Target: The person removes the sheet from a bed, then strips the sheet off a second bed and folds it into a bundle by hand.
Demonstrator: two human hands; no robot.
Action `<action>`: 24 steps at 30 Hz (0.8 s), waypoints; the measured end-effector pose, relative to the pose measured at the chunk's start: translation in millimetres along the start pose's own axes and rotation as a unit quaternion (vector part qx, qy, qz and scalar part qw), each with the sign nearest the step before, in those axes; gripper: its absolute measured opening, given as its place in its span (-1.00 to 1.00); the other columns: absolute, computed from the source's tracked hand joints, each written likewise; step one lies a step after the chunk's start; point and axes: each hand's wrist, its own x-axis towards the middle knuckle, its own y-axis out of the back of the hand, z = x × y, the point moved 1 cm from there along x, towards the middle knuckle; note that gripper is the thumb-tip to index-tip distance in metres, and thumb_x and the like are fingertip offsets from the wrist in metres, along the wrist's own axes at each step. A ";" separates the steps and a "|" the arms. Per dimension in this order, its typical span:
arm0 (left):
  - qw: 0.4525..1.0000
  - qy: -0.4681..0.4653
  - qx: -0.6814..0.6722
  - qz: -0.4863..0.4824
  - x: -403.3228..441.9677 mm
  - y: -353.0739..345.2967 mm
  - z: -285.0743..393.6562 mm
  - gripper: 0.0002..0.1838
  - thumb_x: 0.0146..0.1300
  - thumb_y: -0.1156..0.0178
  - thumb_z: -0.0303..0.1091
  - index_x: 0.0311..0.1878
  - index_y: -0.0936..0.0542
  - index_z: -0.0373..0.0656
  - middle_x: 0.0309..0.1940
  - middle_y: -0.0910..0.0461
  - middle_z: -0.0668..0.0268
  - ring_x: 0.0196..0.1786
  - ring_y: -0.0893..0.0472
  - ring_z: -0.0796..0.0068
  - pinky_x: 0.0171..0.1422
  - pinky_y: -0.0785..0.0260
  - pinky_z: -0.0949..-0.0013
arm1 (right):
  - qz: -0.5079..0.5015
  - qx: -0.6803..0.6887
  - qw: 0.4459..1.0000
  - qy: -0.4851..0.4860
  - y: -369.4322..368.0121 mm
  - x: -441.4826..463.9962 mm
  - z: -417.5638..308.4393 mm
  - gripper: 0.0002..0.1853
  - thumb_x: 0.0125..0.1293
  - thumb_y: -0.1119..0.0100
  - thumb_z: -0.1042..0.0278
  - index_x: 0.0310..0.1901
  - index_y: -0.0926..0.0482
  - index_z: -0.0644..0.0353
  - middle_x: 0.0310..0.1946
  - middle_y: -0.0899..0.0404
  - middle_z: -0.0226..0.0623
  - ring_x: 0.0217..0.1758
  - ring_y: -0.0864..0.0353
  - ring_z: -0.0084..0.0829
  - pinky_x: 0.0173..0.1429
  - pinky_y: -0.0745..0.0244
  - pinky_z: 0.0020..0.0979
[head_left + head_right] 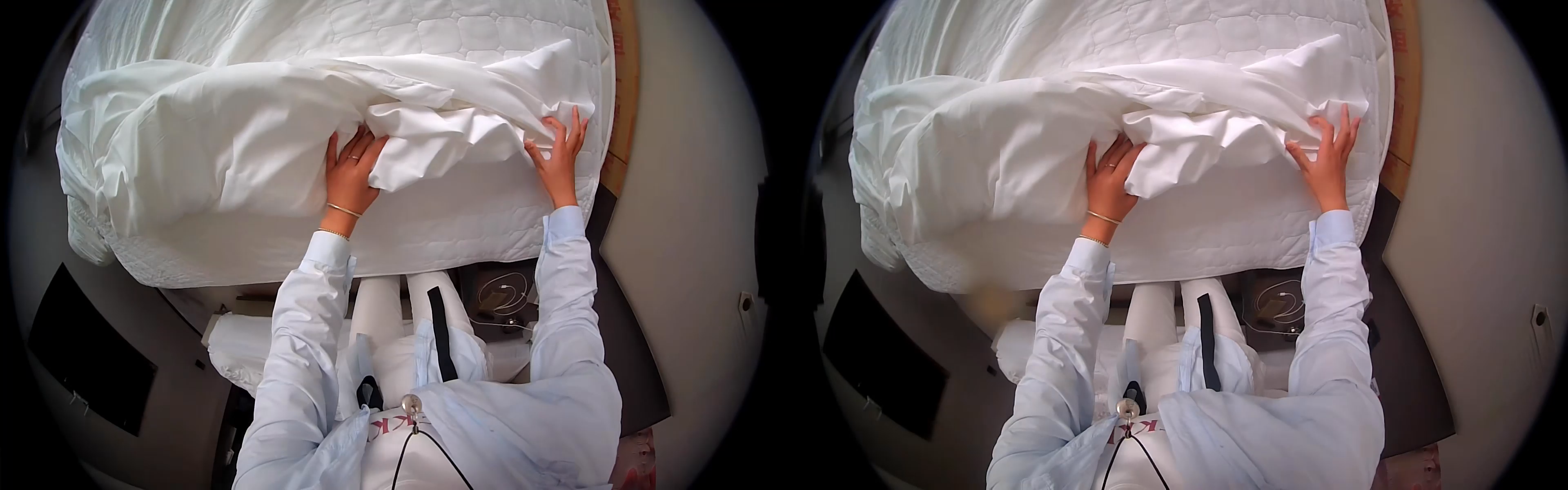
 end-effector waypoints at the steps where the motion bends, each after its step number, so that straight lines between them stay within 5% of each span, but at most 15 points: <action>1: 1.000 -0.008 0.000 -0.002 -0.3 -1.3 0.1 -0.35 -0.24 -0.30 -0.45 0.07 -0.44 0.10 0.04 -0.46 0.37 0.21 -0.35 0.42 0.40 0.16 0.08 | 0.014 0.035 0.999 -0.027 1.2 2.6 3.6 -0.20 -0.04 -0.35 0.03 0.18 -0.14 0.11 0.28 0.09 0.07 0.38 0.29 0.13 0.35 0.13 -0.01; 2: 1.000 -0.009 0.005 0.004 -1.2 -2.8 -0.6 -0.35 -0.24 -0.31 -0.43 0.07 -0.44 0.10 0.04 -0.46 0.37 0.21 -0.35 0.42 0.41 0.17 0.08 | 0.040 0.052 0.997 -0.033 -1.7 8.5 10.2 0.03 -0.11 -0.41 0.05 0.29 0.10 0.13 0.24 0.05 0.21 0.36 0.19 0.14 0.33 0.04 -0.04; 5: 1.000 -0.009 0.008 0.018 -2.7 -5.7 0.1 -0.35 -0.23 -0.31 -0.41 0.07 -0.43 0.10 0.05 -0.46 0.38 0.22 -0.34 0.42 0.41 0.19 0.07 | 0.034 0.033 0.986 -0.157 -1.7 24.6 -2.0 0.07 -0.11 -0.41 0.11 0.31 0.17 0.14 0.23 0.01 0.24 0.32 0.05 0.13 0.29 -0.06 -0.08; 6: 1.000 -0.009 0.012 0.022 -3.8 -5.6 0.1 -0.35 -0.23 -0.32 -0.41 0.08 -0.43 0.11 0.05 -0.46 0.38 0.22 -0.34 0.42 0.42 0.19 0.07 | 0.097 -0.010 0.983 -0.153 -13.0 25.4 -2.4 -0.05 -0.09 -0.39 0.16 0.28 0.01 0.19 0.12 -0.22 0.16 0.16 -0.27 0.05 0.17 -0.24 -0.18; 7: 1.000 -0.009 0.013 0.023 -5.0 -6.1 0.5 -0.35 -0.23 -0.32 -0.41 0.08 -0.43 0.11 0.05 -0.46 0.38 0.22 -0.34 0.42 0.42 0.19 0.07 | 0.097 -0.010 0.984 -0.152 -23.4 24.4 0.9 -0.05 -0.09 -0.39 0.16 0.28 0.01 0.19 0.12 -0.22 0.16 0.16 -0.27 0.05 0.17 -0.24 -0.18; 9: 1.000 -0.004 0.018 0.004 -4.9 -5.8 0.0 -0.30 -0.23 -0.33 -0.40 0.12 -0.39 0.10 0.08 -0.42 0.35 0.23 -0.31 0.42 0.42 0.20 0.06 | 0.065 0.198 0.958 -0.199 -40.1 24.6 3.1 -0.25 -0.07 -0.36 0.22 0.18 -0.23 0.21 -0.04 -0.39 0.04 -0.05 -0.44 0.00 0.05 -0.35 -0.26; 10: 1.000 -0.003 0.021 0.007 -5.4 -0.6 1.2 -0.30 -0.23 -0.33 -0.40 0.12 -0.39 0.10 0.08 -0.42 0.35 0.23 -0.31 0.42 0.42 0.20 0.06 | 0.092 0.150 0.971 -0.164 -30.3 22.5 -29.4 -0.43 -0.04 -0.30 0.32 0.07 -0.38 0.18 -0.21 -0.47 -0.09 -0.20 -0.51 -0.04 -0.06 -0.40 -0.28; 13: 0.999 0.003 -0.038 -0.020 -10.9 16.1 13.7 -0.26 -0.17 -0.28 -0.43 0.19 -0.28 0.05 0.18 -0.31 0.25 0.28 -0.25 0.28 0.40 0.18 0.01 | 0.059 0.090 0.992 -0.070 -12.6 9.7 -130.3 -0.43 -0.07 -0.24 0.45 0.09 -0.39 0.09 -0.16 -0.45 -0.22 -0.20 -0.51 -0.14 -0.15 -0.41 -0.28; 14: 0.994 -0.012 -0.090 0.068 -19.0 24.7 19.3 -0.26 -0.13 -0.23 -0.45 0.22 -0.23 0.01 0.21 -0.25 0.18 0.29 -0.22 0.19 0.38 0.16 -0.02 | 0.008 0.093 0.995 -0.034 -10.2 4.2 -162.9 -0.42 -0.06 -0.21 0.48 0.11 -0.39 0.09 -0.13 -0.45 -0.28 -0.20 -0.51 -0.15 -0.18 -0.42 -0.30; 17: 0.971 -0.033 -0.132 0.197 -47.6 38.3 26.2 -0.28 -0.05 -0.09 -0.53 0.26 -0.12 -0.09 0.26 -0.14 0.04 0.31 -0.16 -0.02 0.34 0.12 -0.08 | -0.065 0.223 0.967 0.105 -43.4 -14.4 -234.5 -0.24 0.00 -0.12 0.43 0.30 -0.10 0.09 0.11 -0.27 -0.16 0.15 -0.24 -0.15 0.18 -0.15 -0.15; 19: 0.969 -0.025 -0.104 0.223 -63.2 39.4 32.0 -0.32 0.02 -0.04 -0.57 0.27 -0.08 -0.17 0.25 -0.13 -0.05 0.31 -0.16 -0.01 0.37 0.13 -0.01 | -0.177 0.199 0.937 0.226 -71.5 -26.6 -257.8 -0.33 0.03 -0.09 0.39 0.25 -0.18 0.14 0.18 -0.21 -0.21 0.28 -0.13 -0.17 0.35 0.01 -0.19; 21: 0.964 -0.024 -0.132 0.231 -66.8 35.3 32.6 -0.41 0.02 0.06 -0.58 0.22 -0.20 -0.20 0.27 -0.13 0.00 0.32 -0.14 0.01 0.38 0.15 0.02 | -0.220 0.244 0.920 0.211 -85.9 -38.7 -260.1 -0.44 0.06 -0.07 0.41 0.18 -0.27 0.17 0.20 -0.22 -0.21 0.32 -0.09 -0.19 0.37 0.02 -0.23; 22: 0.976 -0.046 -0.135 0.162 -60.5 39.7 35.9 -0.43 -0.01 0.09 -0.57 0.19 -0.26 -0.21 0.28 -0.14 0.03 0.33 -0.13 0.02 0.39 0.17 0.03 | -0.223 0.243 0.919 0.214 -109.2 -49.4 -246.4 -0.44 0.06 -0.07 0.41 0.18 -0.27 0.17 0.20 -0.22 -0.21 0.32 -0.09 -0.19 0.37 0.02 -0.23; 24: 0.975 -0.088 -0.204 0.027 -40.0 49.6 39.8 -0.37 -0.17 0.13 -0.50 0.14 -0.39 -0.13 0.30 -0.15 0.14 0.38 -0.06 0.11 0.40 0.22 0.05 | -0.208 0.206 0.895 0.337 -157.4 -68.3 -204.9 -0.15 0.09 -0.19 0.18 0.33 0.07 0.15 0.33 -0.01 -0.15 0.40 0.06 -0.19 0.41 0.14 -0.24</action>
